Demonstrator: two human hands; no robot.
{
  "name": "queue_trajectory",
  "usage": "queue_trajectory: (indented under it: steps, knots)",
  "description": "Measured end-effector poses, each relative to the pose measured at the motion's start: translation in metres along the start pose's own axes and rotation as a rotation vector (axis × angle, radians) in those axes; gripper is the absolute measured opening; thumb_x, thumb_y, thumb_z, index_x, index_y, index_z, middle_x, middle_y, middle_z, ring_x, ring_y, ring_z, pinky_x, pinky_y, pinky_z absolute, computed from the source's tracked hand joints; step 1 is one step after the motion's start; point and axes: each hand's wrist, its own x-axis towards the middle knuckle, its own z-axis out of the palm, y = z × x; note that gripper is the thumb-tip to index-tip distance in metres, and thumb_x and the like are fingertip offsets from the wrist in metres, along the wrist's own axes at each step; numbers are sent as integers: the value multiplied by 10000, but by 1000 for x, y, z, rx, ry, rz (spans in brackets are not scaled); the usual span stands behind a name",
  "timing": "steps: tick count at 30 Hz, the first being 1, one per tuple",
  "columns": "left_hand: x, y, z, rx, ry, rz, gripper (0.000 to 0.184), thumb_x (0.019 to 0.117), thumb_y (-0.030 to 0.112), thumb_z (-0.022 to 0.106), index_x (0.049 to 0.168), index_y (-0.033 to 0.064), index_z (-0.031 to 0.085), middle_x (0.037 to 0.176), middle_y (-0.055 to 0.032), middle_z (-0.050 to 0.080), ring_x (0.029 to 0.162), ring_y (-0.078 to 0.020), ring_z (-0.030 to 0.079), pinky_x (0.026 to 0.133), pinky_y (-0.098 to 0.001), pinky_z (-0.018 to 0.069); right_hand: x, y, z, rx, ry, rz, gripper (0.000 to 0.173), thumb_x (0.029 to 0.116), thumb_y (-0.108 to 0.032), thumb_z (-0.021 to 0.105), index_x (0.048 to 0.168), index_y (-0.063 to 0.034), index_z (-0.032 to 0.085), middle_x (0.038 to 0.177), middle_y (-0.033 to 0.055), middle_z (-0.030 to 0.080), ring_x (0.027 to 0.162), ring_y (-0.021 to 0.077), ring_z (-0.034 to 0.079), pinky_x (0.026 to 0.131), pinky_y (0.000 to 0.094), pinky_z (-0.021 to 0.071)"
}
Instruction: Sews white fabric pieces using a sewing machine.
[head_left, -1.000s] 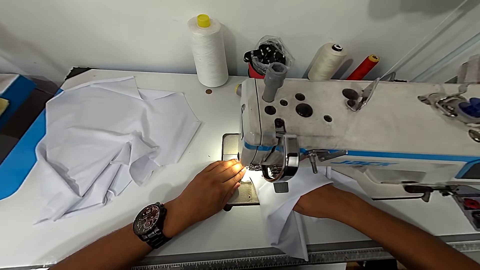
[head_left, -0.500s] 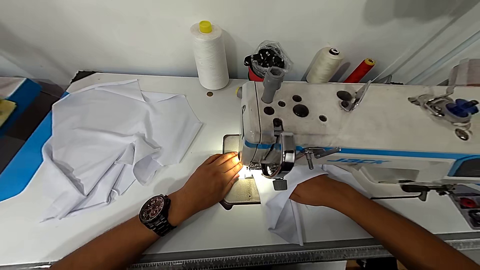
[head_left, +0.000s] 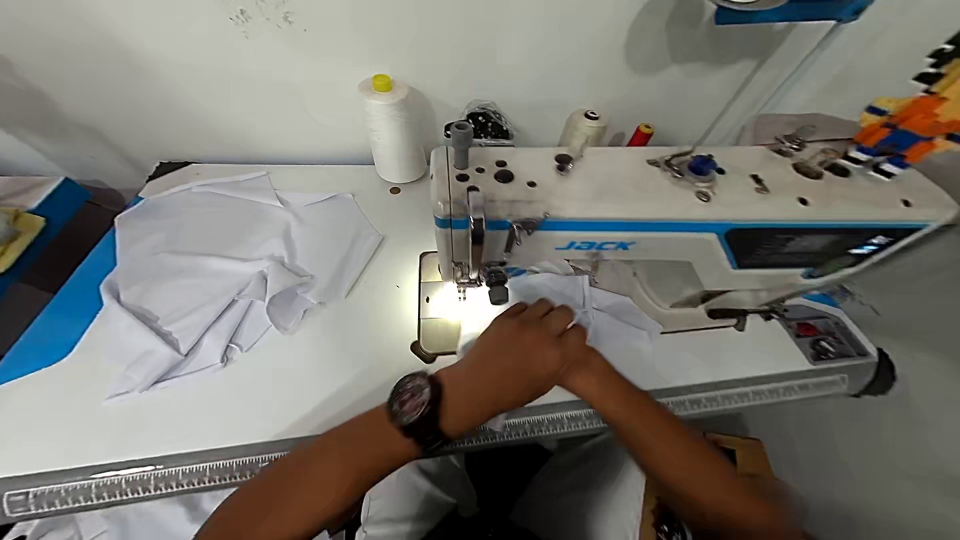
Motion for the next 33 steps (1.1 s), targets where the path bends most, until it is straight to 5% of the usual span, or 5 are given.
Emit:
queue_trajectory:
  steps: [4, 8, 18, 26, 33]
  knots:
    - [37, 18, 38, 7, -309, -79, 492, 918, 248, 757, 1367, 90, 636, 1379, -199, 586, 1291, -393, 543, 1017, -553, 478, -15, -71, 54, 232, 139, 196, 246, 931, -263, 712, 1052, -52, 751, 1018, 172, 727, 993, 336, 689, 873, 566, 529]
    - [23, 31, 45, 28, -144, -22, 103, 960, 64, 626, 978, 51, 726, 871, -124, 696, 858, -305, 701, 701, -469, 562, -36, -82, 119, -170, 626, -47, 318, 943, -407, 598, 955, -152, 787, 989, 67, 775, 1006, 277, 731, 852, 543, 567]
    - [-233, -12, -127, 117, 409, -1423, 385, 1033, 258, 566, 1210, -83, 593, 924, -286, 679, 777, -442, 668, 698, -672, 518, -49, -32, 82, -227, 298, -367, 543, 1069, -499, 420, 1535, -227, 481, 1640, -58, 393, 1557, 255, 271, 1212, 634, 262]
    - [-133, -31, -28, -37, -103, -506, 505, 1007, 439, 539, 1413, 149, 616, 1496, -71, 561, 1406, -266, 510, 1107, -569, 450, -64, -44, 110, -270, 403, -416, 535, 1051, -518, 433, 1485, -221, 532, 1608, -53, 445, 1518, 280, 353, 1161, 670, 308]
    - [-87, -132, 13, 10, -108, -370, 397, 1065, 186, 413, 1300, -29, 649, 1432, -186, 594, 1416, -342, 487, 1164, -560, 371, -23, -20, 71, -246, 340, -405, 579, 1056, -567, 383, 1516, -238, 504, 1600, -62, 457, 1515, 250, 368, 1168, 642, 337]
